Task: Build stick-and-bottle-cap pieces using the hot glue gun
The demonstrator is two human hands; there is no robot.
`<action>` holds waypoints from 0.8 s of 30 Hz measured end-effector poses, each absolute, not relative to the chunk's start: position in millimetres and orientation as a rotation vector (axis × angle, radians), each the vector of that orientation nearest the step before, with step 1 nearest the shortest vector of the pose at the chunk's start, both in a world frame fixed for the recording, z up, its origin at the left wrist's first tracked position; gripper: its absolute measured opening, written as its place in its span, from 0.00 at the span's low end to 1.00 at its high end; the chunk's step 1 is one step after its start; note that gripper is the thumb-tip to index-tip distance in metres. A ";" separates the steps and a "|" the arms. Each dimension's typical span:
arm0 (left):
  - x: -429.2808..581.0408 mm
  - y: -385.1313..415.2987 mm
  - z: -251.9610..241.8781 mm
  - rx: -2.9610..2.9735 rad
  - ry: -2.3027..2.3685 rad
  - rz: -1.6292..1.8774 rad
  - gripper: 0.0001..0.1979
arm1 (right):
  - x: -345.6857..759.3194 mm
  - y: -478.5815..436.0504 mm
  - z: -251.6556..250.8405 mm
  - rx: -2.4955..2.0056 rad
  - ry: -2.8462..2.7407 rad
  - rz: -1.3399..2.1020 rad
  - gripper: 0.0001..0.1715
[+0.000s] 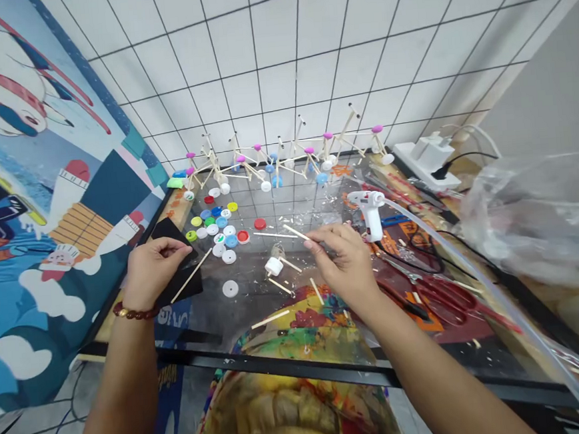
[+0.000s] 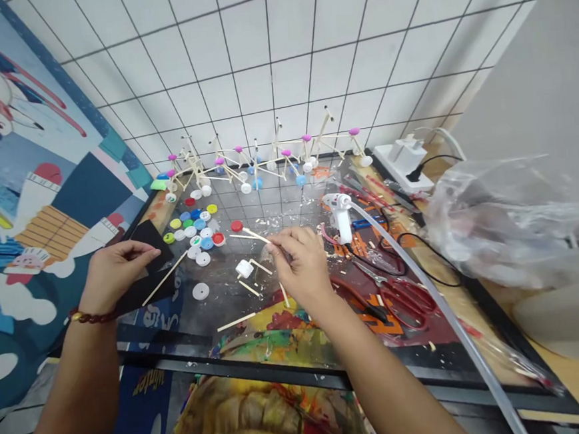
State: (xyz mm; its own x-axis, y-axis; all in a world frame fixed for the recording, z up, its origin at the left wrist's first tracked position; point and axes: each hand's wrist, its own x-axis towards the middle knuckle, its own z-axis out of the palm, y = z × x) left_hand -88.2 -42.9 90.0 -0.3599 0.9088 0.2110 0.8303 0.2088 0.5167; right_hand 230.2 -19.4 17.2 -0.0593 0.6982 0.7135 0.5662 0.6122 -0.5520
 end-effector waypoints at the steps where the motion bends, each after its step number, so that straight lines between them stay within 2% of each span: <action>1: -92.6 -46.3 89.5 1.724 2.348 0.779 0.12 | 228.6 -20.9 17.5 -1.027 -1.734 0.145 0.05; 4: -91.4 -58.2 76.5 1.894 2.202 0.629 0.14 | 224.5 -24.5 17.2 -0.985 -1.744 0.106 0.05; 10: -62.5 -76.0 36.1 2.123 1.802 0.574 0.27 | 221.4 -28.9 16.5 -0.963 -1.822 -0.031 0.06; 16: -61.7 -75.5 25.3 2.117 1.658 0.689 0.09 | 219.8 -30.7 15.2 -0.954 -1.912 -0.106 0.07; 21: -52.4 -53.7 38.9 1.986 1.535 1.191 0.14 | 219.9 -30.2 12.8 -0.961 -1.942 -0.177 0.10; 24: -34.4 -32.9 47.1 2.215 1.507 1.273 0.13 | 220.7 -28.7 11.1 -0.969 -1.927 -0.226 0.13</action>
State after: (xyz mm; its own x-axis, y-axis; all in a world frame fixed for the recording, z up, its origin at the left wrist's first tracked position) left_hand -34.4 -32.9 47.1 0.1219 0.8278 0.5476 0.6784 -0.4722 0.5628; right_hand 220.7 -28.7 11.1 -0.2504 0.5347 0.8071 0.7067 0.6707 -0.2251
